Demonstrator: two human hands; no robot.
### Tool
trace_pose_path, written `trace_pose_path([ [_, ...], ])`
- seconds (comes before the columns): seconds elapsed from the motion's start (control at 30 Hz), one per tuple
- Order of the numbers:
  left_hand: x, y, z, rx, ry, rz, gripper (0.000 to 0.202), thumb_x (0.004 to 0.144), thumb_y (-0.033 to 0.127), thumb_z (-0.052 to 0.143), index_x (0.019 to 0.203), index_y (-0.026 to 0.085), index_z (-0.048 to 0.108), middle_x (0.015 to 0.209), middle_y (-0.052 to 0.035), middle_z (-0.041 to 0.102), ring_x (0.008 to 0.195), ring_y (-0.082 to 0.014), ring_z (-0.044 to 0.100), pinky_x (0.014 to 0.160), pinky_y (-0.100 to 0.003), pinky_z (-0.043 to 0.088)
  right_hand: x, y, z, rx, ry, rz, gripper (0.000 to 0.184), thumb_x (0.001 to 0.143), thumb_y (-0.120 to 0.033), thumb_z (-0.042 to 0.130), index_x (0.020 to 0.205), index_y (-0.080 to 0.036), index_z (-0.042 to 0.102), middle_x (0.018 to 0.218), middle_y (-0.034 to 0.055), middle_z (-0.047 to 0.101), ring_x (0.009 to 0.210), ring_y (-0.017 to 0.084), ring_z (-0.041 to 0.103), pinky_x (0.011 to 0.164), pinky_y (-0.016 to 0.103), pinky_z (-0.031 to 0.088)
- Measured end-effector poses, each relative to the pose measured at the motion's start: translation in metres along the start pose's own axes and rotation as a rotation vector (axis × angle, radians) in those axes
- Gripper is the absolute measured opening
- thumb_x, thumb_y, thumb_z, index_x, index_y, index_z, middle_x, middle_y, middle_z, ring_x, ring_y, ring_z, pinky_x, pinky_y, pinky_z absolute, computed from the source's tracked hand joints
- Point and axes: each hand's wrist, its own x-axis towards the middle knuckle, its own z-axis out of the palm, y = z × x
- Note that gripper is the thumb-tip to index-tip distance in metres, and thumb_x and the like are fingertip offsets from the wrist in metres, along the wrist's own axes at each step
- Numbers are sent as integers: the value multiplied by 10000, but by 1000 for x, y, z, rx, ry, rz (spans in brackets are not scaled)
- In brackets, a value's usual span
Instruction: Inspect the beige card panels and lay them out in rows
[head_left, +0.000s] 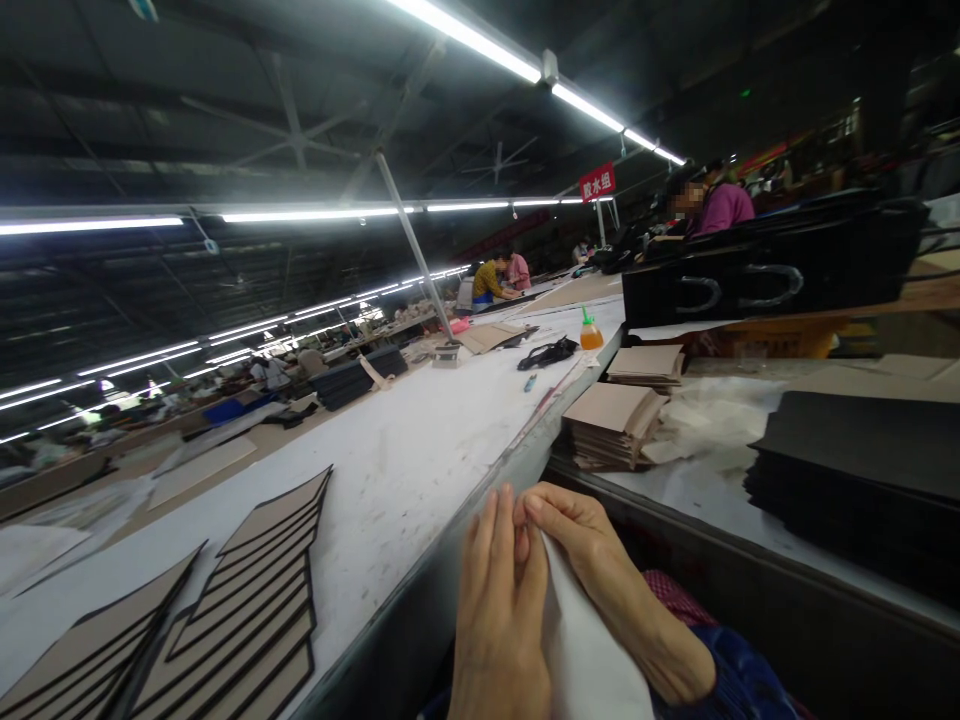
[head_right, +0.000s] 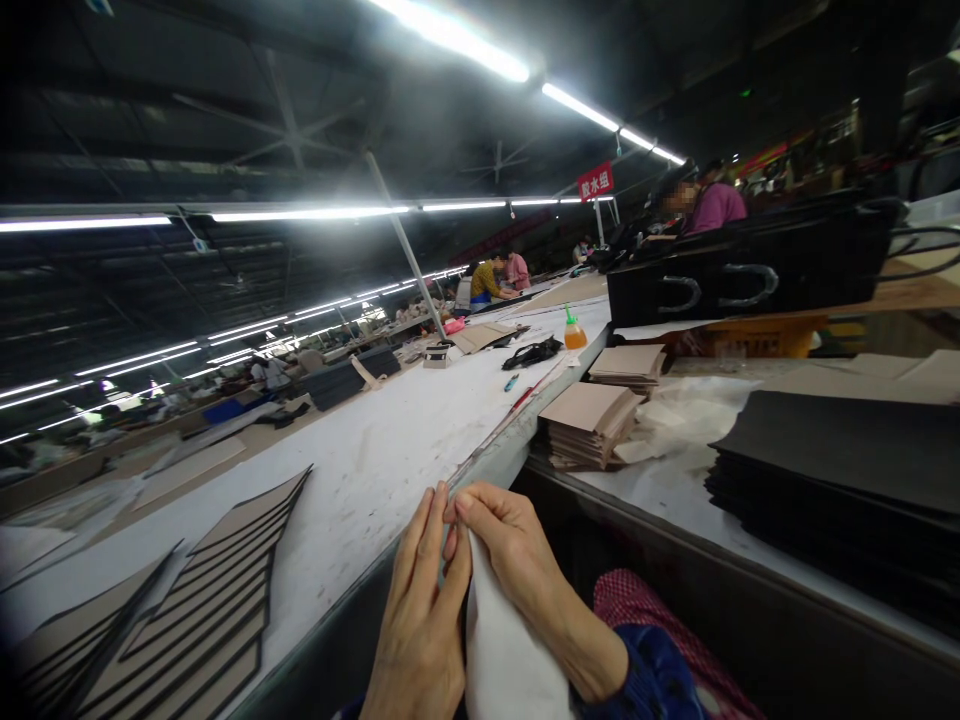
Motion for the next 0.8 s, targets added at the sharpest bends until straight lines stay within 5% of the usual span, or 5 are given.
trace_pose_path([
  [0.37,-5,-7,-1,-100,55,-28,607,858,-12,420,1423,201,357,1540,-130,202,1378,-326,270,1028,-477,440,5,8,-2,226,-120,142,288,777,-391,699,735,-107,672,571,26,631,508,112,579,530,208,448],
  [0.47,-9,-1,1,-229,60,-211,623,882,21,421,1447,260,310,1544,-87,209,1397,-291,231,1089,-442,372,2,8,4,172,-113,60,332,815,-437,664,929,-129,712,701,46,690,613,140,639,634,252,513],
  [0.6,-11,11,5,-421,109,-451,604,915,59,369,1470,267,249,1544,-71,218,1400,-244,229,1127,-377,314,-4,5,9,-25,-146,-90,409,856,-420,626,1209,-214,635,1100,71,690,1009,196,637,942,341,473],
  [0.7,-8,17,6,-472,111,-491,612,919,44,323,1474,284,228,1551,-50,199,1408,-223,205,1136,-367,290,-5,4,6,-156,-164,-215,397,883,-375,603,1257,-242,600,1238,61,629,1132,194,579,1040,362,396],
  [0.8,-5,17,3,-478,103,-451,621,912,31,320,1469,296,241,1559,-43,168,1415,-232,181,1139,-406,270,-3,5,0,-212,-124,-279,378,890,-380,589,1237,-234,613,1158,69,673,1065,198,616,985,366,445],
])
